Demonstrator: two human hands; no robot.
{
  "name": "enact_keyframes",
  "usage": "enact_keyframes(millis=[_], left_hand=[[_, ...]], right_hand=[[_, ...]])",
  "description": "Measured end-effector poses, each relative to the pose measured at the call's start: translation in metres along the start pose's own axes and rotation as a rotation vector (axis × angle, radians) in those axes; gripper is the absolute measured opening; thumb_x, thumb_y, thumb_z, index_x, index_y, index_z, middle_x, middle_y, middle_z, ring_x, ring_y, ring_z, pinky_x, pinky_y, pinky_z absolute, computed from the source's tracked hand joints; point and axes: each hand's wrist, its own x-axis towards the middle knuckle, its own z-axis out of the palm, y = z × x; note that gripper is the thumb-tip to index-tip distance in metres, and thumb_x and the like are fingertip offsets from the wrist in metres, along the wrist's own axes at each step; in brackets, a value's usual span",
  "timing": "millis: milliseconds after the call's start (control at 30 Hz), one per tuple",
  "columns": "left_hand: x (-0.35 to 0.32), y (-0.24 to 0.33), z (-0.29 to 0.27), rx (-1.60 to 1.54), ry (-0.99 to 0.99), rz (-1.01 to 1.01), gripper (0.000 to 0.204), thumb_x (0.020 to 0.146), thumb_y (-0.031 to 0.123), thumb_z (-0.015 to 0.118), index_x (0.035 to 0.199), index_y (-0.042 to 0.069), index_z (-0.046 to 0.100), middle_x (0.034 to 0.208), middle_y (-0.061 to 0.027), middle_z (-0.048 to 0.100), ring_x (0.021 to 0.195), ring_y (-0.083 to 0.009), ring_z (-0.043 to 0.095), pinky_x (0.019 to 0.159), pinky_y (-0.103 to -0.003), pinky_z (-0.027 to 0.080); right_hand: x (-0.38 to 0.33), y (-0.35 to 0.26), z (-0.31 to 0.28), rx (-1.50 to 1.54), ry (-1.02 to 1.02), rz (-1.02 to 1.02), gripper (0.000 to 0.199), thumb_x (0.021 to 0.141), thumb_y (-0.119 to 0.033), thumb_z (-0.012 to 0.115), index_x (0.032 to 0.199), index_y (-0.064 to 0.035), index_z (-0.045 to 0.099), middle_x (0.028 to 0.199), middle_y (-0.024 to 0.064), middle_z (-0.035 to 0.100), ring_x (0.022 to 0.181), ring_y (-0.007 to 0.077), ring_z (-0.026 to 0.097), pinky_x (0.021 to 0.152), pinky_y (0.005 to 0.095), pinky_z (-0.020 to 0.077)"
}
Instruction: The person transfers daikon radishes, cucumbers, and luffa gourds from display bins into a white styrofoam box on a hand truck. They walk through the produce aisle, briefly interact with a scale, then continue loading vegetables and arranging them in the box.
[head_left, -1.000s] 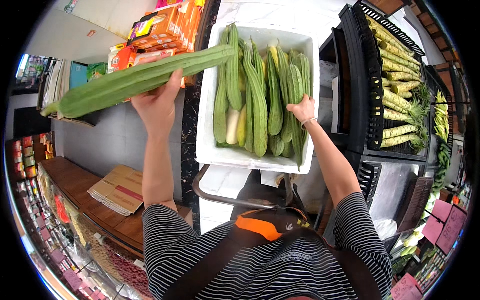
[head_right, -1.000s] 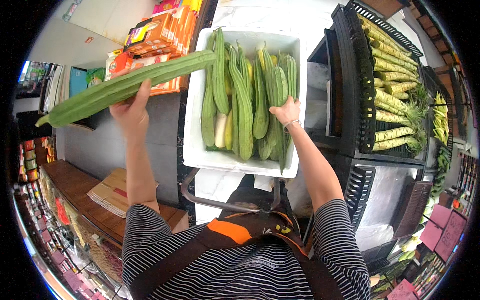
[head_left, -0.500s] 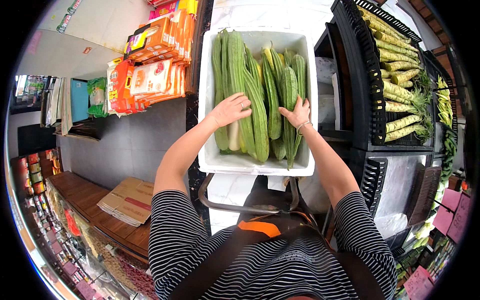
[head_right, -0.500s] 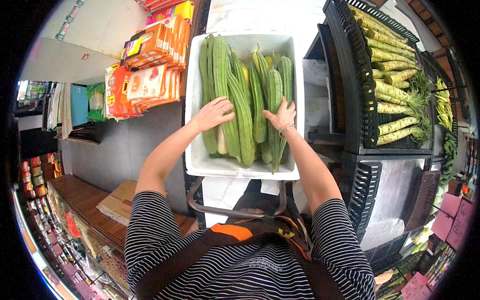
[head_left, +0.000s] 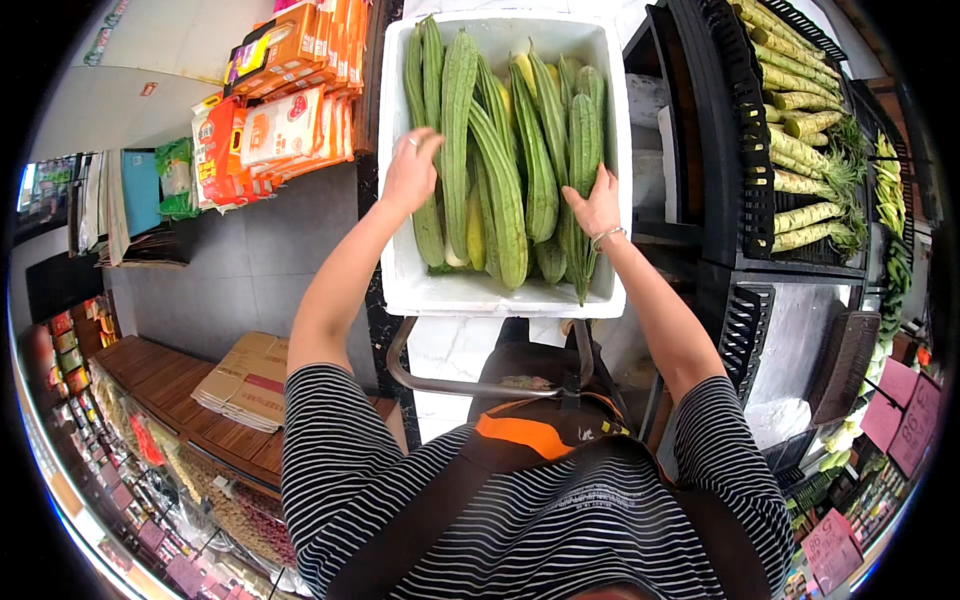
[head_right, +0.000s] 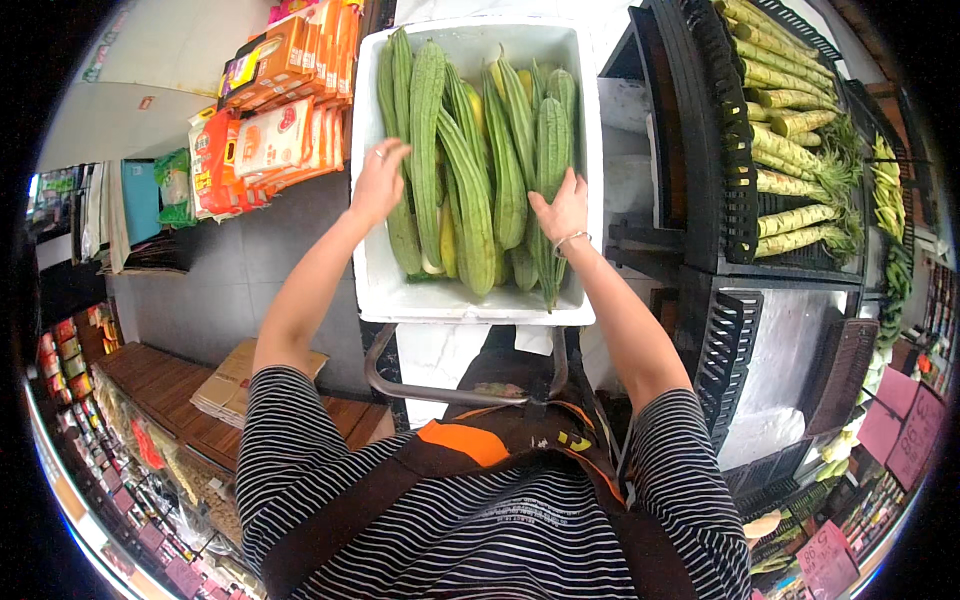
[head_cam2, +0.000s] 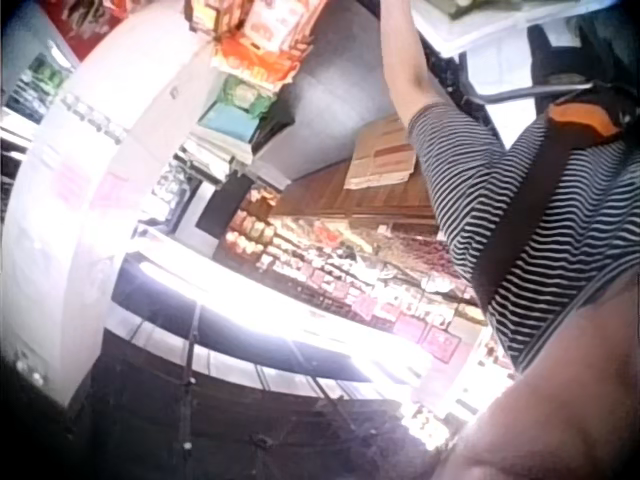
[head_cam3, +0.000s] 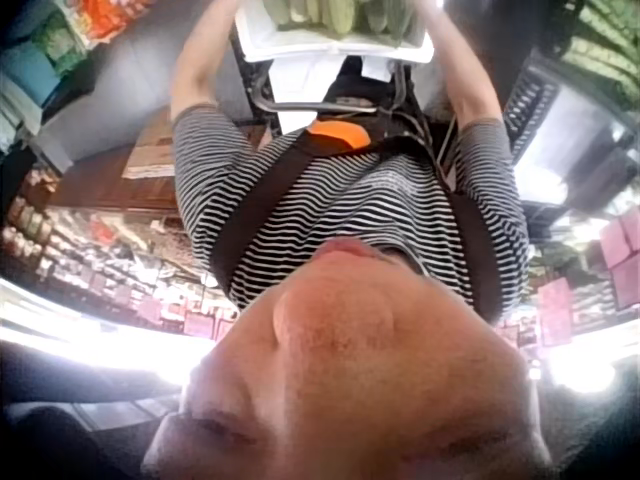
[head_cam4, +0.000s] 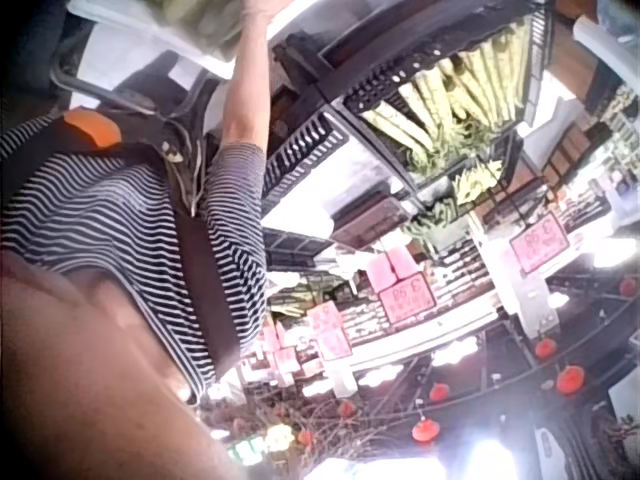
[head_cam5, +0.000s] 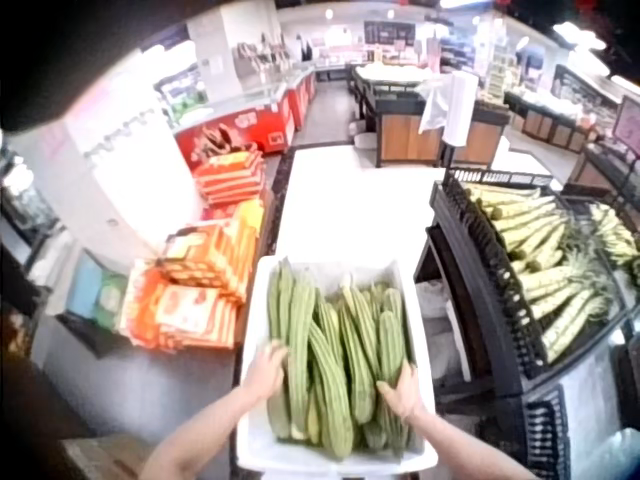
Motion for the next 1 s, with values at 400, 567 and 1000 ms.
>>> enact_keyframes(millis=[400,567,1000], left_hand=[[0.092,-0.026,0.036,-0.076,0.052,-0.865,0.049,0.081,0.035,0.058,0.116,0.0,0.055,0.114,-0.0248,0.055,0.107,-0.0366,0.054,0.093,-0.043,0.042],[0.096,-0.059,0.04,-0.106,0.016,-0.645,0.054,0.073,0.029,0.063,0.118,0.001,0.055,0.111,-0.0224,0.059,0.107,-0.0373,0.053,0.093,-0.042,0.042],[0.102,-0.017,-0.025,-0.092,-0.103,-0.528,0.071,0.084,0.021,0.052,0.14,-0.005,0.017,0.126,-0.0364,0.038,0.104,-0.0477,0.053,0.092,-0.049,0.045]], right_hand=[[-0.056,-0.013,-0.005,-0.109,-0.027,0.076,0.079,0.074,-0.025,0.069,0.132,0.0112,0.029,0.131,0.0365,0.032,0.121,0.0488,0.034,0.103,0.048,0.0303],[-0.061,-0.016,-0.009,-0.083,-0.043,0.071,0.076,0.073,-0.024,0.069,0.13,0.0111,0.031,0.131,0.0361,0.033,0.119,0.0484,0.036,0.102,0.0479,0.0313],[-0.056,-0.015,-0.008,-0.088,-0.01,0.065,0.07,0.072,-0.022,0.068,0.126,0.0094,0.036,0.127,0.0342,0.037,0.114,0.0476,0.04,0.098,0.0487,0.0349]])
